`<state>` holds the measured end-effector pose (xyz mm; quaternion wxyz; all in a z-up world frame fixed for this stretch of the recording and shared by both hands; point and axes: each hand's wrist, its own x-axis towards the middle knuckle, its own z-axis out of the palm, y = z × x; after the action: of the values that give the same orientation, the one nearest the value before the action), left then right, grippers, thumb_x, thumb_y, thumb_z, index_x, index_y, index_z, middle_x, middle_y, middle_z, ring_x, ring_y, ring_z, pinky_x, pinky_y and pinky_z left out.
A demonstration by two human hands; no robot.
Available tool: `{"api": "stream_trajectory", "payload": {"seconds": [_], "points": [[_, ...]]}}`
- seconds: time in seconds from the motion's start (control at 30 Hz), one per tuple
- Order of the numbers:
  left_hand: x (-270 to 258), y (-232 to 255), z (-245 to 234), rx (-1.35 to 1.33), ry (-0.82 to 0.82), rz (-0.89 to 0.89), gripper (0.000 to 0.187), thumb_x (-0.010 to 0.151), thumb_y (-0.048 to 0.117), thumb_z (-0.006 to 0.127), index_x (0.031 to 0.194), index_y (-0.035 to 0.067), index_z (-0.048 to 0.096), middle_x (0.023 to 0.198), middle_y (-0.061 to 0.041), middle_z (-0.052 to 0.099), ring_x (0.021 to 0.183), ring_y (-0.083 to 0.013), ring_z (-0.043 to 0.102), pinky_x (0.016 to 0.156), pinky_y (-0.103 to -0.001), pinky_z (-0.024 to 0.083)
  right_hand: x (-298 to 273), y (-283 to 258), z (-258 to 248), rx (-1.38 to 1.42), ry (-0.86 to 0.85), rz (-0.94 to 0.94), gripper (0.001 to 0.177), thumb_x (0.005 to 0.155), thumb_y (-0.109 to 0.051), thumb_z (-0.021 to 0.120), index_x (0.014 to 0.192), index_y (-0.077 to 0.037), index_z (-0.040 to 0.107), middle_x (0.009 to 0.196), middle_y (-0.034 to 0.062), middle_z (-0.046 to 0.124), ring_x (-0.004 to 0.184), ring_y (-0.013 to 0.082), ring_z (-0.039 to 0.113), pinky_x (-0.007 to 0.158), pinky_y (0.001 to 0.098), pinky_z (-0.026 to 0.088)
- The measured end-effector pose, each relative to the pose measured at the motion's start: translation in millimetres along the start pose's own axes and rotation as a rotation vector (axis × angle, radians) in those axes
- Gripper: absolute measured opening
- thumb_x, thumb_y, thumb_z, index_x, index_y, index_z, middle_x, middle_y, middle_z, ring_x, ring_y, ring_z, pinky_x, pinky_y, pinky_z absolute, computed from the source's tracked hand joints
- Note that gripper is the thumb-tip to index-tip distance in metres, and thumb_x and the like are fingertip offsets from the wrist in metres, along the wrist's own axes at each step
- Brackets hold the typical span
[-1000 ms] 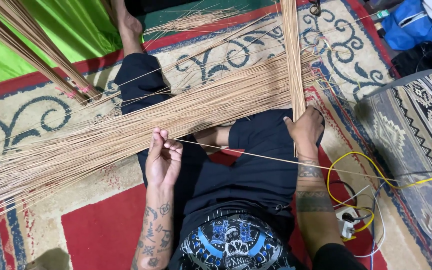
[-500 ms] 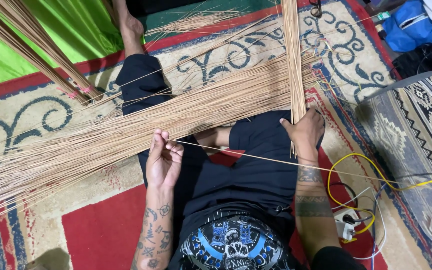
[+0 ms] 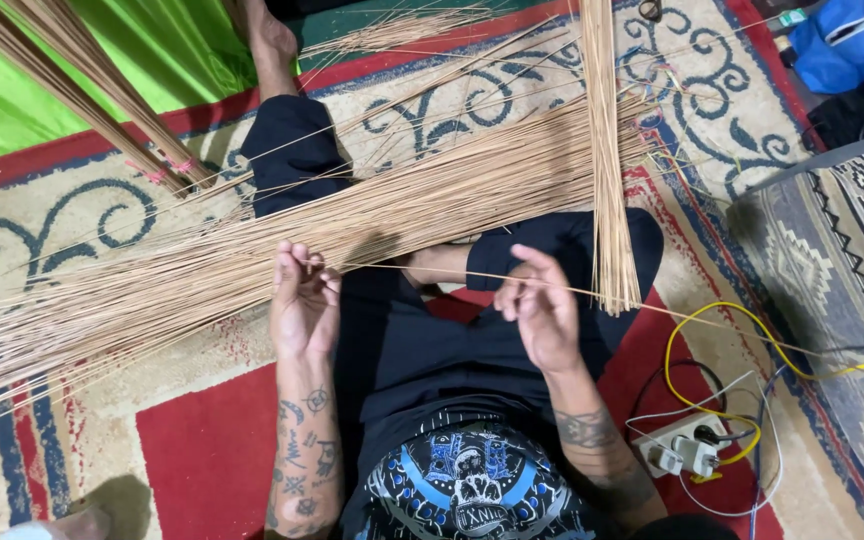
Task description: Weaving thin wooden sticks together to create a large mat or screen while sitting on the floor.
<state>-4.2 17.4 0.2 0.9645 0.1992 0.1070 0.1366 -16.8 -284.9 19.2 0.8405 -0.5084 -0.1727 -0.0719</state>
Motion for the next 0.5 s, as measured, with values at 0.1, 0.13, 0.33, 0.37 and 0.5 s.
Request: {"api": "stream_trajectory", "payload": {"seconds": [0.1,0.13,0.33,0.37,0.5], "points": [[27,53,-52,-0.03,0.019,0.15,0.019,0.103,0.03,0.066,0.12,0.025,0.074,0.116,0.002,0.078,0.097,-0.0108,0.067,0.083,-0.025,0.049,6,-17,-33,0.058,0.119,0.026,0.034,0.108,-0.024,0.046,0.122,0.005,0.055,0.076,0.0118,0.049,0.059,0.0172,0.049,0.072,0.0382,0.05],[27,64,-56,-0.031,0.021,0.156,0.019,0.103,0.03,0.066,0.12,0.025,0.074,0.116,0.002,0.078,0.097,-0.0108,0.067,0.083,-0.025,0.049,10,-21,-31,0.061,0.113,0.029,0.034,0.108,-0.024,0.046,0.122,0.005,0.055,0.076,0.0118,0.049,0.059,0.0172,0.049,0.072,0.0382,0.05],[8,46,-22,-0.024,0.144,0.286,0.022,0.098,0.035,0.073,0.115,0.022,0.075,0.113,0.006,0.078,0.098,-0.0097,0.067,0.079,-0.023,0.051,12,0,-2,-0.093,0.109,0.036,0.034,0.111,-0.021,0.047,0.105,0.008,0.065,0.089,0.0221,0.065,0.07,0.023,0.065,0.072,0.0346,0.054],[-2,27,-3,0.102,0.084,0.249,0.024,0.1,0.035,0.068,0.119,0.02,0.072,0.114,0.003,0.077,0.1,-0.0099,0.069,0.08,-0.022,0.054,10,7,8,-0.113,0.075,0.084,0.036,0.11,-0.022,0.048,0.106,0.009,0.065,0.086,0.0227,0.066,0.071,0.0241,0.066,0.071,0.0338,0.054],[-50,-62,40,0.407,-0.225,0.023,0.049,0.099,0.035,0.065,0.136,0.002,0.061,0.123,-0.018,0.073,0.111,-0.0219,0.072,0.092,-0.032,0.059,1,33,23,-0.177,0.023,0.208,0.038,0.109,-0.026,0.049,0.111,0.007,0.066,0.087,0.0218,0.068,0.076,0.0232,0.068,0.071,0.029,0.054]]}}
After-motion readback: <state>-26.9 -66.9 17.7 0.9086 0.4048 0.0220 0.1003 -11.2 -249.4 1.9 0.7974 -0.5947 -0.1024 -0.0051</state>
